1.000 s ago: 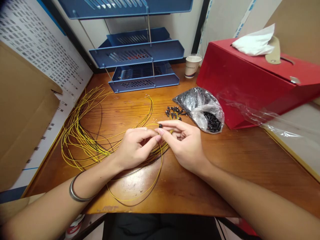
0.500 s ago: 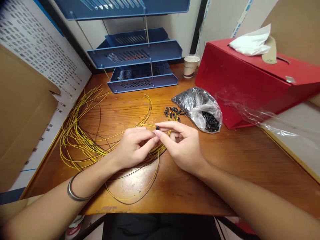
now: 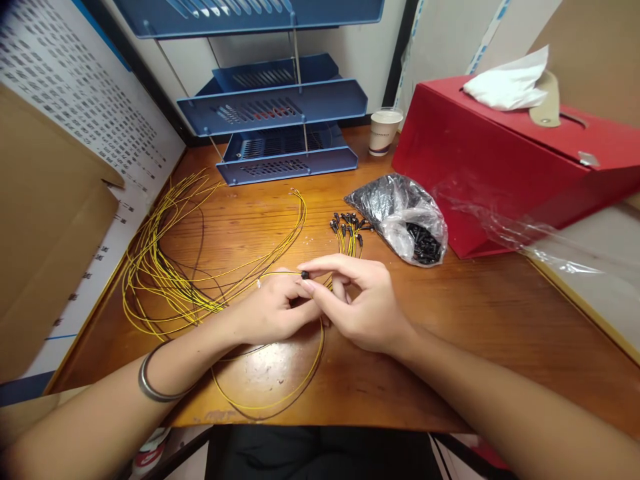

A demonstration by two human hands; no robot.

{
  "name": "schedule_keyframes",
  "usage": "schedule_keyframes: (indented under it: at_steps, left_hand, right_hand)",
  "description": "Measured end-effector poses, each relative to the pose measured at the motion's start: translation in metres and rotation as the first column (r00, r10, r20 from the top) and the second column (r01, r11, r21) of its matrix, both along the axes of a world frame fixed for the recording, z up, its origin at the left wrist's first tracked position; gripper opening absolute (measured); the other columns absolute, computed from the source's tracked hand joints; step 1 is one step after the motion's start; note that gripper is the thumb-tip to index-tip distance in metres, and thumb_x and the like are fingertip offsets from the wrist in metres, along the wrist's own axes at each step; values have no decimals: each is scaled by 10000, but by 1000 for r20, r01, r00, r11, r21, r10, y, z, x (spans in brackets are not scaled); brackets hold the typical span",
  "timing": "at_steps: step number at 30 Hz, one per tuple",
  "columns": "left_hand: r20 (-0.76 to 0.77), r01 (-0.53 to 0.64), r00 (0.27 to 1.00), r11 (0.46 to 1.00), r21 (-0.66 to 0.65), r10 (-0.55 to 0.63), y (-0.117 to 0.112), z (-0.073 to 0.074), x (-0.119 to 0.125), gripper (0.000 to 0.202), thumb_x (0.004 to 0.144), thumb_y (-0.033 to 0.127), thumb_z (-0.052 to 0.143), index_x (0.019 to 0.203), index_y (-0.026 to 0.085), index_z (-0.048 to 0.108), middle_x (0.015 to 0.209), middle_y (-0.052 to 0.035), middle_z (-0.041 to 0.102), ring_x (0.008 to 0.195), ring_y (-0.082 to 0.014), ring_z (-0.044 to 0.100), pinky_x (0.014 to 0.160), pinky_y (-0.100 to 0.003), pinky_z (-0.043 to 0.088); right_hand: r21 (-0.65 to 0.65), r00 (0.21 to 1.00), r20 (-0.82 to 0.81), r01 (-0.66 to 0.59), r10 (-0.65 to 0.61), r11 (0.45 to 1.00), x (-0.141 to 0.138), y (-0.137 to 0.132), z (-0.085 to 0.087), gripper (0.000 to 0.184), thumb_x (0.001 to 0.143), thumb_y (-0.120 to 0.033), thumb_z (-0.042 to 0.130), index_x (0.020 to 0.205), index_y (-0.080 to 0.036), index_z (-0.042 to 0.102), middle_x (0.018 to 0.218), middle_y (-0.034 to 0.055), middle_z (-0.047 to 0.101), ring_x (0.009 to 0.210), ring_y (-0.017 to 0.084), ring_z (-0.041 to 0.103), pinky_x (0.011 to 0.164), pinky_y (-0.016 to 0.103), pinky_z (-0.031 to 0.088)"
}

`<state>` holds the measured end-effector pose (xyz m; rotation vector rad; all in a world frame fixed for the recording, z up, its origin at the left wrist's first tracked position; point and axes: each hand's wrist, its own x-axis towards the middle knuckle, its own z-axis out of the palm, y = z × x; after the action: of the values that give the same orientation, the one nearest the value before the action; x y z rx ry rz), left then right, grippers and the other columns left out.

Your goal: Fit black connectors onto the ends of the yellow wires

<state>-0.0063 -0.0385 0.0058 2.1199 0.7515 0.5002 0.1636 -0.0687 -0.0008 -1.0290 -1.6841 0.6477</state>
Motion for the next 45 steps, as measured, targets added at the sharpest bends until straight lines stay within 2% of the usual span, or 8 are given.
schedule_keyframes:
  at_steps: [12,18,22,27,31,38,42,45]
  left_hand:
    - [131,-28,991,997,70,19,2,-7,0,324,947,175,519,696,146,721,675,4,716,592,-80,597,641,-195,435]
    - [70,-23,997,998,65,19,4,-1,-5,390,957,301,514,638,147,677,563,8,596,523,-97,477,567,-242,377]
    - [193,12,981,999,-43,-3,7,2,-9,593,1042,333,262,779,145,759,738,-50,728,727,-150,637,781,-270,472]
    - [169,40,985,999,26,-44,7,1,-11,581,1016,284,224,899,121,770,856,-79,753,834,-179,663,900,-300,465]
    - [118,55,991,997,53,-61,7,0,-11,583,1004,280,211,857,122,753,859,-85,743,808,-190,641,875,-327,460]
    - [115,94,988,994,55,-100,7,1,-12,493,981,272,247,829,141,697,862,-73,735,823,-203,640,879,-349,454]
    - [22,27,999,998,54,-28,3,5,-9,229,885,211,453,828,159,669,720,-1,678,625,-140,556,682,-278,434]
    - [-10,-51,999,997,53,52,1,3,-4,292,950,302,490,754,159,651,648,11,637,574,-120,541,622,-257,412]
  right_hand:
    - [-57,997,-58,-58,54,997,2,-1,-2,126,855,-163,687,975,-177,723,675,11,699,449,122,605,405,240,452]
    - [-141,989,-131,56,-75,988,2,1,0,117,843,-202,698,957,-182,718,698,34,715,506,137,637,417,234,439]
    - [-138,980,-155,103,-124,985,1,2,0,107,837,-212,696,939,-186,719,708,43,724,509,136,642,423,232,438]
    - [-116,983,-118,125,-138,985,2,3,-4,124,845,-214,701,963,-189,728,723,47,734,566,151,679,463,233,464]
    - [-106,981,-124,135,-148,985,3,5,-6,134,853,-208,703,983,-191,727,748,50,751,587,154,696,505,240,502]
    - [-153,971,-185,120,-148,981,1,4,-1,124,825,-192,723,947,-200,741,800,50,760,630,162,719,463,220,515]
    - [-186,964,-221,111,-152,976,0,6,2,122,806,-215,756,926,-199,744,806,60,762,662,176,726,463,221,530]
    - [-220,957,-249,94,-149,971,0,7,4,141,795,-249,776,915,-185,740,783,68,758,644,185,723,455,228,541]
